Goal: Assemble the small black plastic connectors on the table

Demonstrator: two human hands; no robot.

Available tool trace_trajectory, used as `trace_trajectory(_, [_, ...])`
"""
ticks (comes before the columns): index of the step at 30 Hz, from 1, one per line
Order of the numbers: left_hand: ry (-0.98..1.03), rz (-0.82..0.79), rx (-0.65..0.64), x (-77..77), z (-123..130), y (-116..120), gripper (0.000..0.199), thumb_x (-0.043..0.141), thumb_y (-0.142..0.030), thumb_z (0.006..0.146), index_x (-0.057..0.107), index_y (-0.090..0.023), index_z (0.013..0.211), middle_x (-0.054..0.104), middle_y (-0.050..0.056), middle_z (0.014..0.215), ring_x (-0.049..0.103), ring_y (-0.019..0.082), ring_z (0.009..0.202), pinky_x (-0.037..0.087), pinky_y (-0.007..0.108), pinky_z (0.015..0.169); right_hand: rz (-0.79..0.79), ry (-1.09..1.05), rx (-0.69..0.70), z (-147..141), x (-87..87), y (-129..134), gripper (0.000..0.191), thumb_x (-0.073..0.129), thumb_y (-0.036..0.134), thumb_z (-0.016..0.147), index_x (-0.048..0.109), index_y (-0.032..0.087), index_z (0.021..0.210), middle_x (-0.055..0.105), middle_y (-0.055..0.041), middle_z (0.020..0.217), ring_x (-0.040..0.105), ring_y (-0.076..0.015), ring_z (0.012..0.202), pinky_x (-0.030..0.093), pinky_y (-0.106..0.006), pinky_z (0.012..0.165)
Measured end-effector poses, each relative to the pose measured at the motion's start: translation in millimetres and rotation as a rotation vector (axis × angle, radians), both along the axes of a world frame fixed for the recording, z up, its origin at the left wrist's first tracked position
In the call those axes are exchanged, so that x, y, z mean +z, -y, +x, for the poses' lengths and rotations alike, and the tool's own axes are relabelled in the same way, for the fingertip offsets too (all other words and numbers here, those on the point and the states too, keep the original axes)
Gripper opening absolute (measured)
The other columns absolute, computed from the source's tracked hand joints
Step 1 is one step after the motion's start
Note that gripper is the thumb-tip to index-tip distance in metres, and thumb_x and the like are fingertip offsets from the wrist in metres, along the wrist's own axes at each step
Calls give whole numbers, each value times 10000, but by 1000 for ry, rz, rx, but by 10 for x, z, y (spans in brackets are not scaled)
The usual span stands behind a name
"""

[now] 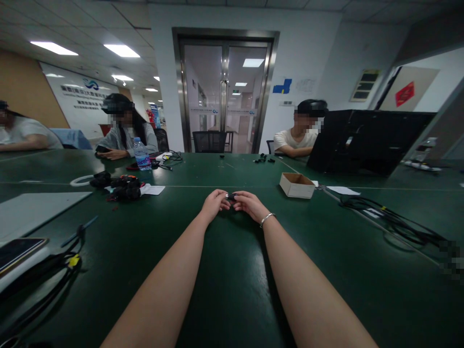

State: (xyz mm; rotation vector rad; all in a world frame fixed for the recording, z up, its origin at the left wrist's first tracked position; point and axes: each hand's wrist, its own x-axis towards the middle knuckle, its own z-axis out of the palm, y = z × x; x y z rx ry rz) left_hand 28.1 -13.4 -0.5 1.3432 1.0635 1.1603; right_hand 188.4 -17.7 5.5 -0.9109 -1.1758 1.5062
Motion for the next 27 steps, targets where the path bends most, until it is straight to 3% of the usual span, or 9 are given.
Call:
trace_trajectory(5, [-55, 14, 31, 0, 11, 16, 210, 457, -353, 866, 518, -152, 872, 617, 13, 604, 587, 102, 489, 346, 175, 458, -1, -6, 2, -1, 3, 0, 113, 541, 26, 845, 582, 98, 922, 660, -84, 724, 614, -106, 530, 531, -165, 511])
trace_trajectory(21, [-294, 127, 63, -96, -19, -21, 593, 329, -665, 816, 551, -152, 617, 619, 51, 592, 591, 144, 528, 425, 251, 545, 31, 2, 39, 19, 29, 41, 169, 545, 28, 827, 621, 102, 958, 673, -80, 770, 623, -108, 568, 540, -175, 545])
trace_trajectory(27, [-289, 168, 79, -109, -18, -22, 487, 382, -604, 835, 574, -166, 744, 613, 27, 634, 582, 130, 516, 407, 231, 504, 6, 4, 14, 9, 25, 19, 141, 550, 37, 841, 614, 106, 946, 675, -82, 771, 619, -104, 552, 540, -171, 527])
